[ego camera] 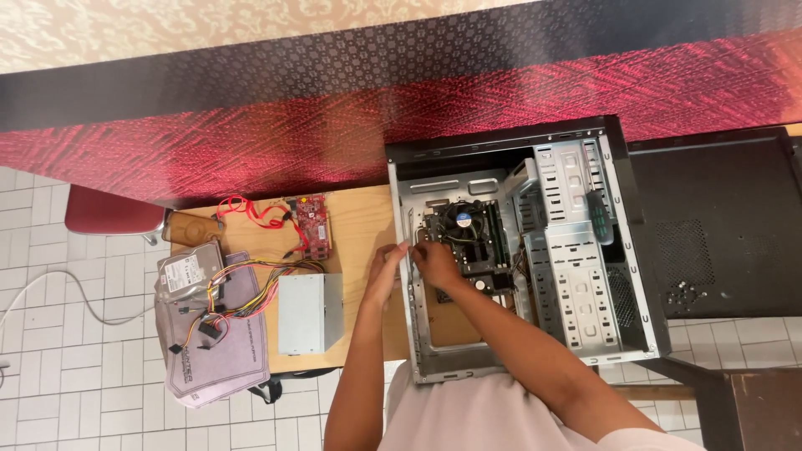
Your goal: Placing a computer motherboard into a desktop case and aligning it with the mounting standoffs and I/O shield.
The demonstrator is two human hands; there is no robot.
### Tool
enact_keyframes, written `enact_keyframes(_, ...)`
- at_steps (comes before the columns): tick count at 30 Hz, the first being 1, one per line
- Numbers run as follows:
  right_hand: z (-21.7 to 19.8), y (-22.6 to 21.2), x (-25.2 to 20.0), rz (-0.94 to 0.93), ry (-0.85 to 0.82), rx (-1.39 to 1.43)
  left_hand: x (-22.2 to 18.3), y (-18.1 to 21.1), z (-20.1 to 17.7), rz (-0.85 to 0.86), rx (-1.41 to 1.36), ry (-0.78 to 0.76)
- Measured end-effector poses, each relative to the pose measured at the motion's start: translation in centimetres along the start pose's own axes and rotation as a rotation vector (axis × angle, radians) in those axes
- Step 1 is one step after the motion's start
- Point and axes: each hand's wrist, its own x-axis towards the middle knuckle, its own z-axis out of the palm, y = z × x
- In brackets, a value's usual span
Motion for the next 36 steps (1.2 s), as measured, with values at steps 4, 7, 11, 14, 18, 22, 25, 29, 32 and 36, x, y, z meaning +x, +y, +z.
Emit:
enact_keyframes(4,-0.4,-0.7,-0.1,0.003,-0.017,-0.010,0.4,-0.2,-0.1,0.002,-0.007,-0.016)
enact_keyframes(7,-0.3,-1.2,-0.3,-0.018,-0.032,-0.054,-0.5,0.5,0.1,-0.009,0.002,-0.033)
enact_keyframes(11,0.0,-1.0,0.0,-0.005,-0.045,-0.092,-0.7,0.9,0.1,-0.015,0.198,-0.020)
enact_keyframes(14,-0.8,-1.7,-0.8,0.019,-0.043,-0.086,-3.0,3.4,0.4,-0.063,0.432,-0.009)
enact_keyframes(18,-2.1,-2.8,-2.6,0.038,-0.091,0.019,-2.2,2.8,0.0,-0.121,0.460,-0.041)
enact_keyframes(22,-2.7,-3.7,-2.9,0.025,-0.100,0.081,-1.1,2.2,-0.3,-0.141,0.345,-0.038)
enact_keyframes(25,-2.7,-3.7,-2.7,0.026,-0.109,0.007,-0.6,2.7,0.0,-0.128,0.352,-0.090)
enact_keyframes(29,-1.5,-2.1,-2.1,0.020,-0.106,0.029,-2.4,3.8,0.0,-0.140,0.270,-0.092)
enact_keyframes(32,-1.3,-2.1,-2.0,0.010,-0.095,0.024,-4.1,4.8,0.4,-0.118,0.354,-0.104)
enact_keyframes(36,-1.0,-1.2,-1.3,0.016,-0.078,0.033,-5.4,6.8,1.0,-0.062,0.576,-0.073)
